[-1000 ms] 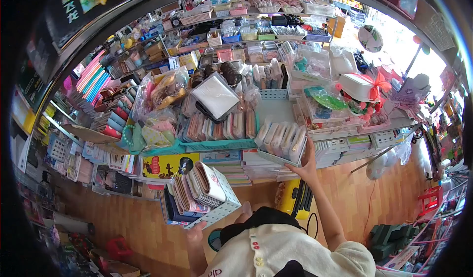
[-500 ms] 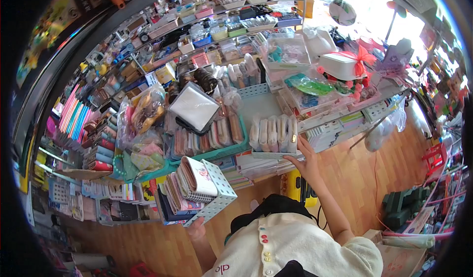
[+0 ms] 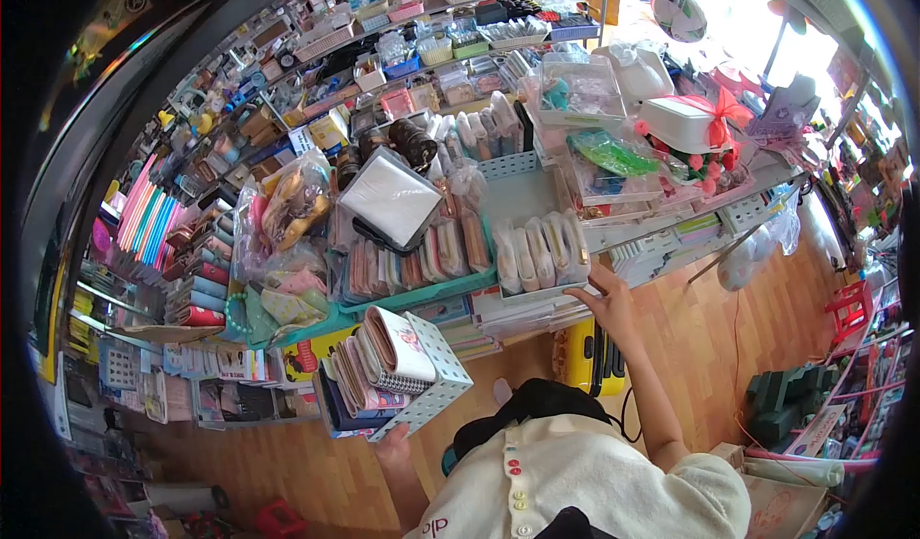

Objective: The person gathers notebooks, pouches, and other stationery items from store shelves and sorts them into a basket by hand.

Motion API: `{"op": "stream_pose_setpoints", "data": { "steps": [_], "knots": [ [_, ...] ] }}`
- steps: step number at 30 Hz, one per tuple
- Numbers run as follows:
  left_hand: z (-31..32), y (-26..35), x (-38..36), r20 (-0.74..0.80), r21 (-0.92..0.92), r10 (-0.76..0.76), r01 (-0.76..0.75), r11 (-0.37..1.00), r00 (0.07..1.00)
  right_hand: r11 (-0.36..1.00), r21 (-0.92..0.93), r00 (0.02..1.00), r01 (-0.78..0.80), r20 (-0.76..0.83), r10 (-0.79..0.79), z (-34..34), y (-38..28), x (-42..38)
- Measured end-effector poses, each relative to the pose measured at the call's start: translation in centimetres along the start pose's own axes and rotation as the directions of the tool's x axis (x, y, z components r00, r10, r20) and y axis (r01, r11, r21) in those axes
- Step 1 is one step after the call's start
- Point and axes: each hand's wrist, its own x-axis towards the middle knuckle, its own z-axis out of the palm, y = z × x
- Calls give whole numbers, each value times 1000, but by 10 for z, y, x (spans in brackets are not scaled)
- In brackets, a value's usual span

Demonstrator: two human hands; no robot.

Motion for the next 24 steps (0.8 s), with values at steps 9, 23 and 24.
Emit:
{"op": "stream_pose_setpoints", "data": {
  "steps": [9,23,24],
  "knots": [
    [-16,-4,1,34,-15,-45,45,999,998,976,218,992,-19,128,-9,-15,28,5],
    [104,-51,53,802,-257,32,297,919,596,991,90,992,101,62,-107,-16,32,2],
    [107,-53,53,809,-242,16,308,920,588,987,87,989,133,57,-138,-16,32,4]
  ]
}}
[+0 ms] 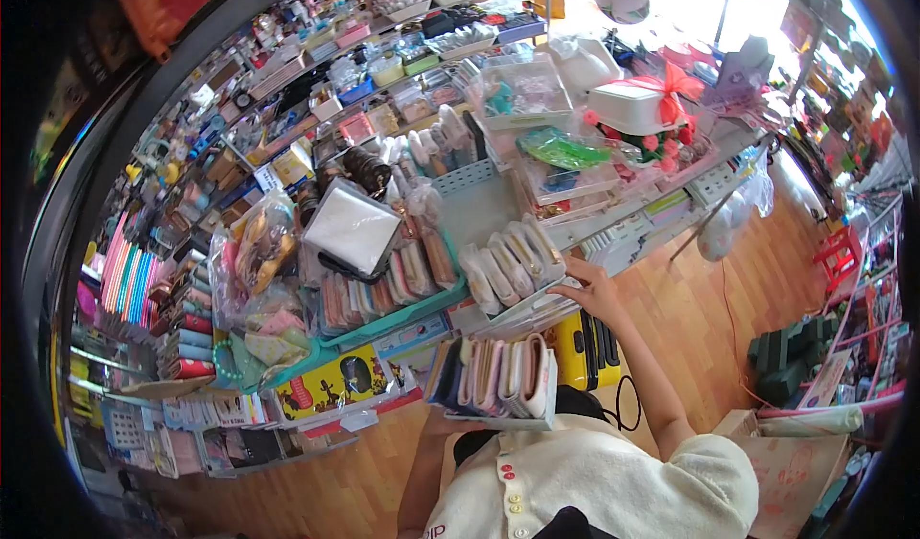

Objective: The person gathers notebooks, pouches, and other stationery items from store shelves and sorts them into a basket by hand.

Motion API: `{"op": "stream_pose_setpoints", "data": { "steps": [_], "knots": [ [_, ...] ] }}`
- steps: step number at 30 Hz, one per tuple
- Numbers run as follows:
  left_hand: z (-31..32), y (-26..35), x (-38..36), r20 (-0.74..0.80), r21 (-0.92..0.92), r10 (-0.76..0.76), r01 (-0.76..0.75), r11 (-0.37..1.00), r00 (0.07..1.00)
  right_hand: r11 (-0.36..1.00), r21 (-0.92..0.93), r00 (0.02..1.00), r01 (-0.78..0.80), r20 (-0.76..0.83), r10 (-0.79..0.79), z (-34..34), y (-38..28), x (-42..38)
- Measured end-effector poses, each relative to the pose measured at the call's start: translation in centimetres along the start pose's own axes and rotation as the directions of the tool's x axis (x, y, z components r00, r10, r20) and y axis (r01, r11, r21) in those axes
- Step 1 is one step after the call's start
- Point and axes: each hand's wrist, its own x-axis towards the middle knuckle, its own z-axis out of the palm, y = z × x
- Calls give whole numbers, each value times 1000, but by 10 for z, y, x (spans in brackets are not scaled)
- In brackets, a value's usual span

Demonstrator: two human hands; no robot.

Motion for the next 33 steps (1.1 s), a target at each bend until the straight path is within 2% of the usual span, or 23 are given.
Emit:
{"op": "stream_pose_setpoints", "data": {
  "steps": [2,4,5,8,18,20,24,26,27,29,33],
  "knots": [
    [4,-12,22,10,4,-38,38,999,999,999,10,999,35,-33,-35,0,-1,2],
    [6,-18,29,22,10,-76,75,997,997,999,-15,999,41,15,-40,-5,-4,2],
    [7,-19,29,30,14,-94,94,995,995,990,-44,991,134,-15,-135,-5,-5,4],
    [13,-27,27,41,33,-143,142,989,989,998,7,998,60,18,-60,-11,-9,5],
    [36,-40,20,-86,141,-175,186,972,981,995,63,994,80,66,-84,-18,-5,11],
    [40,-46,18,-121,160,-177,195,968,977,974,111,968,-196,178,175,-27,-13,13],
    [58,-62,11,-164,191,-189,219,957,968,989,116,974,-88,218,61,-24,8,22],
    [64,-65,8,-179,207,-202,237,949,963,957,288,980,12,188,-69,-16,3,32],
    [64,-64,8,-188,215,-207,246,945,960,957,290,979,12,189,-70,-18,-3,33],
    [65,-63,11,-204,235,-212,258,937,956,957,259,956,-133,287,55,-25,-17,36],
    [70,-70,25,-240,275,-211,275,921,948,920,389,980,-42,195,-38,-15,14,22]
  ]
}}
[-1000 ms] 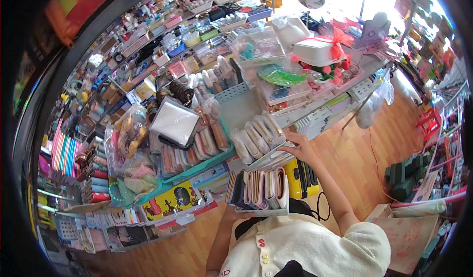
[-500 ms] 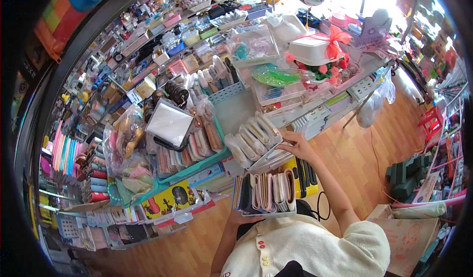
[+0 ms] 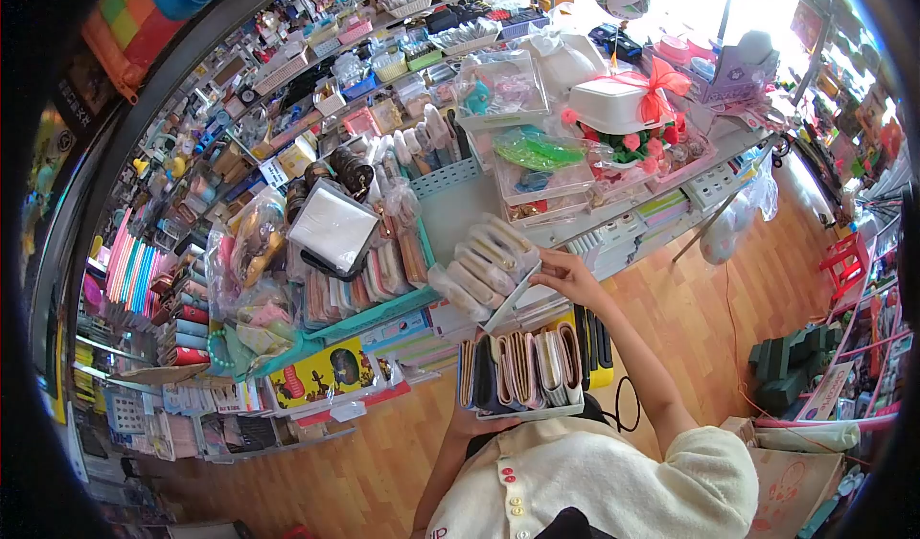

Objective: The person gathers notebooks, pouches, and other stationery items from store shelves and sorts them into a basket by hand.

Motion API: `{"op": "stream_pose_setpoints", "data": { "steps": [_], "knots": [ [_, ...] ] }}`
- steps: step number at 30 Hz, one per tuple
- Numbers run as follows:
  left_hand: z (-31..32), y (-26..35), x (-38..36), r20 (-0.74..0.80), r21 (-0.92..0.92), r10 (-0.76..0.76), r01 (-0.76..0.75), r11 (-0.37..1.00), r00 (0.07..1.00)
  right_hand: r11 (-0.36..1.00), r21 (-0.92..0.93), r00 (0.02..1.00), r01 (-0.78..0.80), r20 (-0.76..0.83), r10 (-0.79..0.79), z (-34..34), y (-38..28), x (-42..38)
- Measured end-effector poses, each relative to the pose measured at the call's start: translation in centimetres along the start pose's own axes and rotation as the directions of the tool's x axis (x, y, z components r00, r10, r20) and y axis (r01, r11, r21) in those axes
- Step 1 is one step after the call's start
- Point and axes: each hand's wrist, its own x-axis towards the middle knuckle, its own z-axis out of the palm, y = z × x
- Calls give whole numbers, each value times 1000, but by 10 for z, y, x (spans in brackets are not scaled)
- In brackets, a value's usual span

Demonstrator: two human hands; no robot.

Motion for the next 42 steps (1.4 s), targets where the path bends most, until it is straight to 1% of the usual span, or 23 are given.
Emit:
{"op": "stream_pose_setpoints", "data": {
  "steps": [2,5,9,11,13,14,15,17,21,23,25,27,28,29,30,31,33,34,35,36,37,39,42],
  "knots": [
    [4,1,8,-18,18,-6,6,1000,1000,985,136,992,-111,-47,118,-2,-3,-5],
    [7,4,30,-29,42,-8,9,999,1000,978,122,981,-171,-73,181,-1,-9,-5],
    [3,10,23,-31,81,-17,19,997,999,995,56,983,-82,-157,90,14,-11,-12],
    [-1,12,28,-39,98,-30,33,995,999,999,-31,969,-38,-244,29,22,-9,-16],
    [-8,15,32,-50,116,-40,46,992,998,998,24,962,-61,-267,66,27,-8,-17],
    [-17,9,30,-74,126,-142,151,981,987,993,82,952,-85,-286,105,30,-8,-17],
    [-17,12,32,-75,126,-140,149,981,987,993,82,953,-84,-284,104,34,-5,-17],
    [-18,18,39,-112,68,-144,153,986,983,998,-40,932,-39,-362,22,41,1,-16],
    [-25,29,50,-96,81,-147,155,984,984,989,-137,909,-62,-416,0,49,1,-12],
    [-31,23,49,-117,105,-138,151,983,983,949,-304,890,-82,-451,-68,49,10,-8],
    [-35,20,45,-138,131,-129,147,980,982,941,-326,870,-92,-486,-83,53,3,-1],
    [-37,20,41,-98,157,-128,142,977,987,932,-348,848,-99,-520,-103,56,-3,2],
    [-36,19,40,-108,159,-122,139,978,987,827,-548,810,-125,-538,-233,56,-6,2],
    [-35,19,37,-75,155,-74,85,984,994,683,-713,774,-156,-519,-364,58,-8,4],
    [-35,21,33,-54,154,-19,28,988,998,675,-726,731,-134,-532,-428,62,-28,10],
    [-38,25,30,-33,326,33,-20,945,999,688,-719,746,-99,-511,-427,63,-30,8],
    [-40,27,9,-74,353,-3,29,935,997,823,-559,921,-104,-366,-132,64,-23,-2],
    [-29,47,7,-114,361,13,29,932,993,832,-550,935,-78,-330,-131,70,-20,3],
    [-16,67,2,-185,141,-24,51,989,982,843,-534,952,69,-218,-215,76,-18,7],
    [-8,79,-1,-237,-90,-71,51,995,969,840,-502,947,208,-113,-302,81,-16,10],
    [-8,79,-6,-258,-91,-62,40,995,964,842,-494,949,219,-92,-301,84,-14,14],
    [-17,85,-26,-298,-97,-51,23,995,953,840,-521,953,151,-148,-264,89,-11,24],
    [-24,89,-45,-346,-98,-34,0,995,938,815,-562,952,141,-150,-268,95,-10,39]
  ]
}}
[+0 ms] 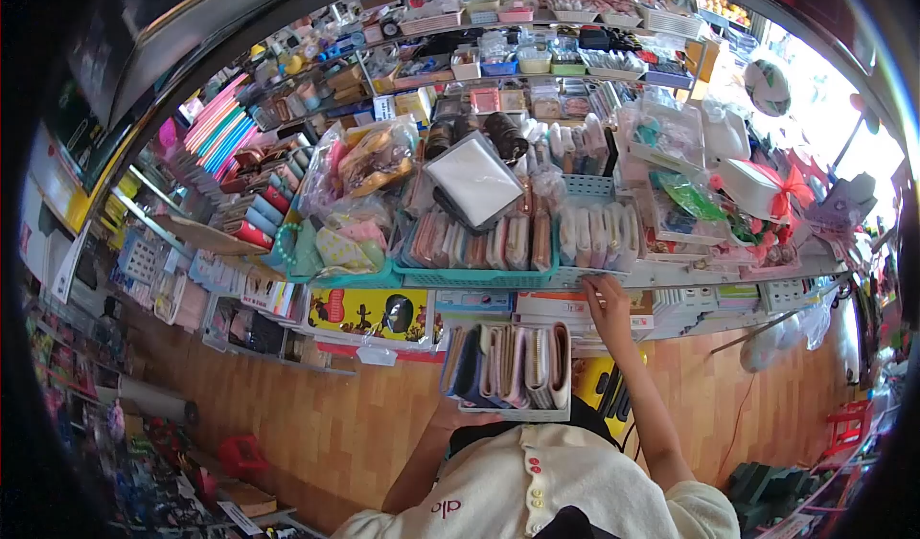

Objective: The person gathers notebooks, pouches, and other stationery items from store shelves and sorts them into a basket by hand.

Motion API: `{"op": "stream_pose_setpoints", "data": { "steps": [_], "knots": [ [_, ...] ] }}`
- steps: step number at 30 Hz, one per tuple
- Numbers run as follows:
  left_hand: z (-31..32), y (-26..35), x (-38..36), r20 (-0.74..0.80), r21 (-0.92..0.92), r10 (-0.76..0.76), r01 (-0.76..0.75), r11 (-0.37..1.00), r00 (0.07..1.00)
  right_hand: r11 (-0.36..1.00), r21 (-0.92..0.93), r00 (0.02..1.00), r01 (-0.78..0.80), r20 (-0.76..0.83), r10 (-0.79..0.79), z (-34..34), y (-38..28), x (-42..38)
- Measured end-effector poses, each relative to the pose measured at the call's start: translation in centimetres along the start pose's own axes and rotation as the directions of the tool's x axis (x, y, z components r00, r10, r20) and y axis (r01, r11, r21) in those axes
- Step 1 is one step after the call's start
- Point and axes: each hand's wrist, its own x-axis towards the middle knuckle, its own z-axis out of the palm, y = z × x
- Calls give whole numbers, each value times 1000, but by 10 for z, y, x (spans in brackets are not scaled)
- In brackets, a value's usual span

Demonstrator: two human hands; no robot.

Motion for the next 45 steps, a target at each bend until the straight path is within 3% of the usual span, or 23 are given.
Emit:
{"op": "stream_pose_setpoints", "data": {
  "steps": [8,15,22,27,29,34,36,37,39,40,42,45],
  "knots": [
    [-19,3,-18,-78,-29,22,-25,999,997,999,-22,999,-32,36,32,13,22,40],
    [-25,-2,-25,-82,-76,-13,7,997,997,995,-92,998,40,58,-35,28,41,61],
    [-27,-10,-29,-34,-94,-58,55,994,998,997,-78,999,26,34,-24,37,56,70],
    [-21,-20,-20,41,-94,-109,112,989,993,976,-211,996,56,-50,-68,42,53,66],
    [-21,-22,-19,64,-89,-120,126,988,991,975,-216,998,57,3,-58,44,54,62],
    [-23,-20,-16,89,-79,-141,148,986,986,976,-214,997,50,-50,-62,38,58,65],
    [-28,-20,-14,94,-77,-151,158,984,984,975,-50,970,-215,102,219,27,51,68],
    [-30,-21,-17,97,-76,-154,161,984,983,975,-53,970,-217,96,222,24,49,65],
    [-33,-22,-15,104,-75,-155,163,984,982,912,-139,920,-387,-131,370,18,42,58],
    [-37,-21,-16,108,-74,-154,163,984,982,911,-140,919,-387,-139,369,18,37,54],
    [-37,-22,-15,117,-70,-159,168,983,980,905,-380,936,-191,-347,53,23,28,50],
    [-40,-22,-10,140,-57,-183,192,980,973,880,-457,944,-132,-330,-29,31,42,52]
  ]
}}
